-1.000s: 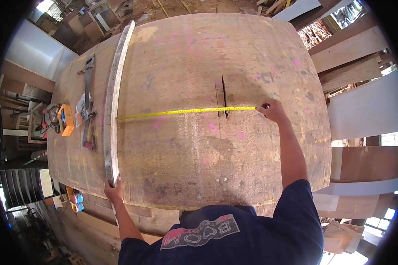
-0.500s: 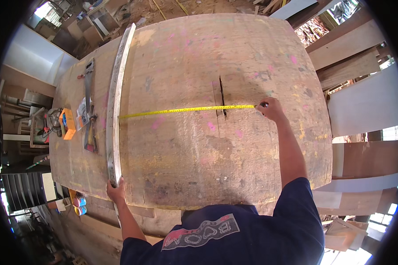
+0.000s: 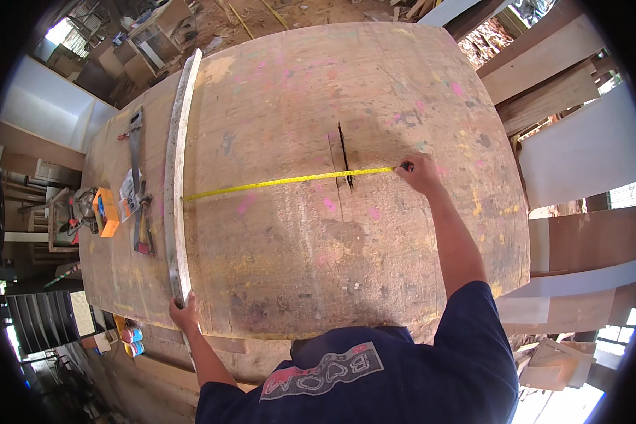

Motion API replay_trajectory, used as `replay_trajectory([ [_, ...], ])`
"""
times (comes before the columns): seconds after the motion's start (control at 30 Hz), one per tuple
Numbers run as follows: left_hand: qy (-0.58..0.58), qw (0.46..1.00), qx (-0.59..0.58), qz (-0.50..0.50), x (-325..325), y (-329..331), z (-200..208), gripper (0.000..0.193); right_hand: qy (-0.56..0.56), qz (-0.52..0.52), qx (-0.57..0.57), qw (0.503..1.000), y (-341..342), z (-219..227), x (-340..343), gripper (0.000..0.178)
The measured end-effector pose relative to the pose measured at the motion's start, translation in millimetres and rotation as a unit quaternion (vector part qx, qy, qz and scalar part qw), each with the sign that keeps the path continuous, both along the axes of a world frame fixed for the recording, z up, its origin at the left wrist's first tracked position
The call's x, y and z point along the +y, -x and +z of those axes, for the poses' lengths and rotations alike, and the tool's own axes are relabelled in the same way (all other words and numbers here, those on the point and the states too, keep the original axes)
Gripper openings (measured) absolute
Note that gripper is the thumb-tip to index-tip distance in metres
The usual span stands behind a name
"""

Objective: The person measures the interior and exterior dimensions of a wooden cabinet using a measuring tape, aligns a wooden slat on a workbench using a square ruler, and hammers a nail into the slat.

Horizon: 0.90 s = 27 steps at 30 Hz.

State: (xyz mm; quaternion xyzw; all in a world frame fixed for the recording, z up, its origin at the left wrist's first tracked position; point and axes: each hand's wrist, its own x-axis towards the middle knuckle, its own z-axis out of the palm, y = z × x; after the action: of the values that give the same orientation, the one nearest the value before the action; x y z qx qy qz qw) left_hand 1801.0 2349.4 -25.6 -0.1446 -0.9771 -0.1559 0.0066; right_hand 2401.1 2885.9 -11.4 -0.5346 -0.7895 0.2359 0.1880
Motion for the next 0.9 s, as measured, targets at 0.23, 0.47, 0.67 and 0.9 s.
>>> replay_trajectory([
  [0.23, -0.005, 1.0, 0.022, -0.018, -6, 7, -6, 0.086, -0.042, -0.002, -0.002, 0.999, 5, 3, -5, 0.023],
  [0.47, -0.01, 1.0, 0.023, -0.014, -10, 14, -10, 0.086, -0.006, 0.004, 0.004, 1.0, 10, 10, -3, 0.024],
  [0.67, 0.006, 1.0, 0.008, -0.005, -3, 13, -6, 0.087, -0.022, 0.011, 0.008, 1.0, 4, 1, -2, 0.023],
  [0.9, 0.013, 1.0, 0.016, 0.003, -6, 12, -8, 0.091, -0.025, -0.011, -0.034, 0.999, 9, 6, -11, 0.02],
])
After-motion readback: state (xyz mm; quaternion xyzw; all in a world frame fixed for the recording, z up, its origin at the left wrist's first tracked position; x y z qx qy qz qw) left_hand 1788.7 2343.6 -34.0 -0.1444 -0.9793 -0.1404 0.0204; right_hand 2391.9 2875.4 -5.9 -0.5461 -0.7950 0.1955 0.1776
